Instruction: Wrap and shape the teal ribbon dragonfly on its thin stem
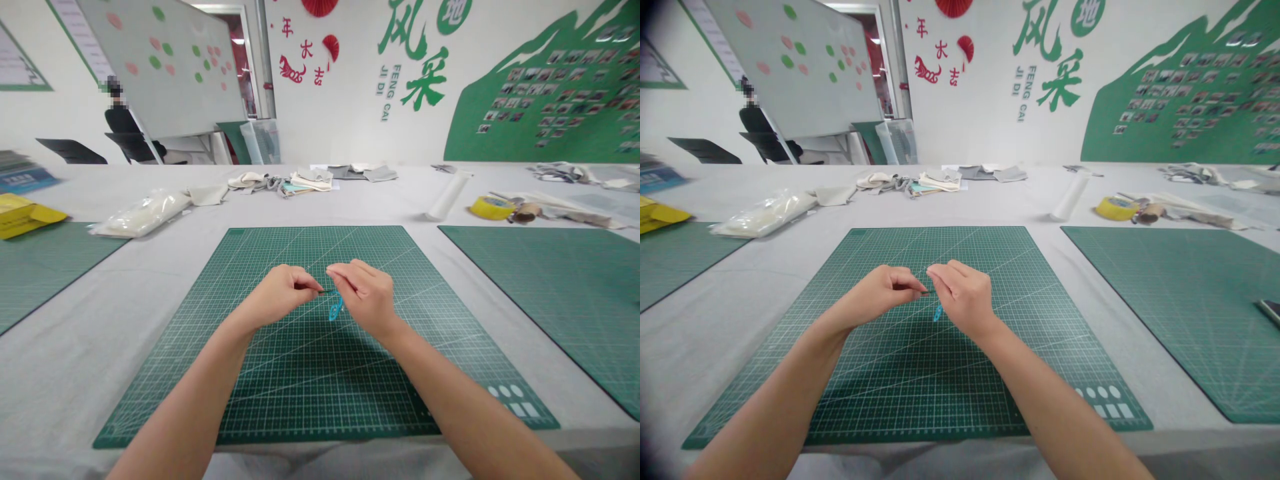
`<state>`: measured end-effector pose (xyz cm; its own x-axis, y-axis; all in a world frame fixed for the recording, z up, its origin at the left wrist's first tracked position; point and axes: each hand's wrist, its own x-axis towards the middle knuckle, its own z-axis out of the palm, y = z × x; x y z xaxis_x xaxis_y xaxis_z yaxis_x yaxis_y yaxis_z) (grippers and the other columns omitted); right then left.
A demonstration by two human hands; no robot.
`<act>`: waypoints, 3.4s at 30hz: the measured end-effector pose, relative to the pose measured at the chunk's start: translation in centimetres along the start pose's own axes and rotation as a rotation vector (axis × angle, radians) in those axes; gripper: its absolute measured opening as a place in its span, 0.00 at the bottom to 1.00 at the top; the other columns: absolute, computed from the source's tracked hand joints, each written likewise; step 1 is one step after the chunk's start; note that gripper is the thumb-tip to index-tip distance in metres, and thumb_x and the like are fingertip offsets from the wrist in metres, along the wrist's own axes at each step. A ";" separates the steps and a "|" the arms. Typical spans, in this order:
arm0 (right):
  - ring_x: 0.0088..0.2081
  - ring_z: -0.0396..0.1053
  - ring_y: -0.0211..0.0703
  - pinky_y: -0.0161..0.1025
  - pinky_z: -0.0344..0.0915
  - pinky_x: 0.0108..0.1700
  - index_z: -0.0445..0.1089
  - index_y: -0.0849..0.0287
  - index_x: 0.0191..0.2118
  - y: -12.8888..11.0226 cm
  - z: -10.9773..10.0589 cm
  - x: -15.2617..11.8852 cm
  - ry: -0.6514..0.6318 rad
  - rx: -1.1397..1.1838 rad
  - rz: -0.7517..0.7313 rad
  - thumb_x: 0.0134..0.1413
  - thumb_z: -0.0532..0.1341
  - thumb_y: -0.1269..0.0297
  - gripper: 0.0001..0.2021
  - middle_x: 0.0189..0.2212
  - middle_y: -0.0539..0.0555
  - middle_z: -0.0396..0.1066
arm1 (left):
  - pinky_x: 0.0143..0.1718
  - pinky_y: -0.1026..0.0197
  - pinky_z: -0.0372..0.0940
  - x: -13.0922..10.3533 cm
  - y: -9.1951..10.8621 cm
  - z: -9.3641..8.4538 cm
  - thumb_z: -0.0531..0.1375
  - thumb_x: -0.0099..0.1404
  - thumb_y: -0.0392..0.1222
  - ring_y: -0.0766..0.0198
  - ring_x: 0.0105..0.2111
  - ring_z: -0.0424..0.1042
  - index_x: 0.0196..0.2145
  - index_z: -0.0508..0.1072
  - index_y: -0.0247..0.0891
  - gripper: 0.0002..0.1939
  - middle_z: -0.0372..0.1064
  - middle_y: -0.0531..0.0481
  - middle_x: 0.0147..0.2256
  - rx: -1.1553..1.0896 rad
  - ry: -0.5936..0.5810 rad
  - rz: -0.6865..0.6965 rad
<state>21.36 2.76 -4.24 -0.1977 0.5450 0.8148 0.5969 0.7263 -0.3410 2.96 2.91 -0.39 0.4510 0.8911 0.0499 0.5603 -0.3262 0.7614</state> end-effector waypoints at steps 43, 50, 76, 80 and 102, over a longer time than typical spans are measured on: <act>0.16 0.42 0.27 0.35 0.34 0.20 0.68 0.60 0.22 1.2 1.0 1.0 -0.357 0.974 1.078 0.37 0.68 0.63 0.08 0.18 0.44 0.62 | 0.21 0.67 0.47 0.1 -0.2 -0.8 0.65 0.54 0.39 0.74 0.19 0.53 0.35 0.77 0.33 0.10 0.61 0.57 0.19 -0.603 0.294 -0.141; 0.22 0.58 0.35 0.36 0.54 0.27 0.69 0.57 0.22 -0.2 0.8 0.1 -0.217 0.427 0.504 0.52 0.62 0.64 0.10 0.18 0.47 0.64 | 0.18 0.68 0.44 0.4 -0.7 -1.0 0.66 0.52 0.41 0.76 0.17 0.52 0.35 0.77 0.32 0.13 0.66 0.54 0.22 -0.696 0.365 -0.231; 0.26 0.66 0.37 0.36 0.62 0.31 0.75 0.56 0.34 0.0 -0.5 0.2 -0.114 0.065 0.090 0.62 0.56 0.65 0.10 0.23 0.50 0.70 | 0.40 0.59 0.64 0.0 -0.3 0.0 0.59 0.56 0.37 0.60 0.36 0.74 0.32 0.80 0.39 0.10 0.78 0.50 0.32 -0.129 -0.065 -0.067; 0.28 0.68 0.38 0.36 0.62 0.34 0.75 0.54 0.33 0.0 -0.5 0.4 -0.161 0.119 0.165 0.61 0.57 0.64 0.10 0.26 0.50 0.73 | 0.38 0.60 0.64 0.0 -0.3 -0.1 0.58 0.56 0.36 0.61 0.33 0.73 0.32 0.81 0.39 0.11 0.77 0.51 0.30 -0.080 -0.095 -0.040; 0.17 0.48 0.29 0.33 0.41 0.20 0.72 0.60 0.25 2.3 1.0 0.8 -0.342 0.912 1.025 0.38 0.69 0.60 0.10 0.15 0.44 0.60 | 0.25 0.65 0.54 -0.6 0.7 -0.8 0.62 0.57 0.41 0.70 0.23 0.61 0.30 0.77 0.36 0.07 0.66 0.55 0.22 -0.284 0.020 -0.047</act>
<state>21.77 5.27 -4.83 -0.2437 0.9663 -0.0833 -0.0904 -0.1082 -0.9900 2.52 2.39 0.67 0.4139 0.9101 0.0211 0.3618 -0.1858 0.9136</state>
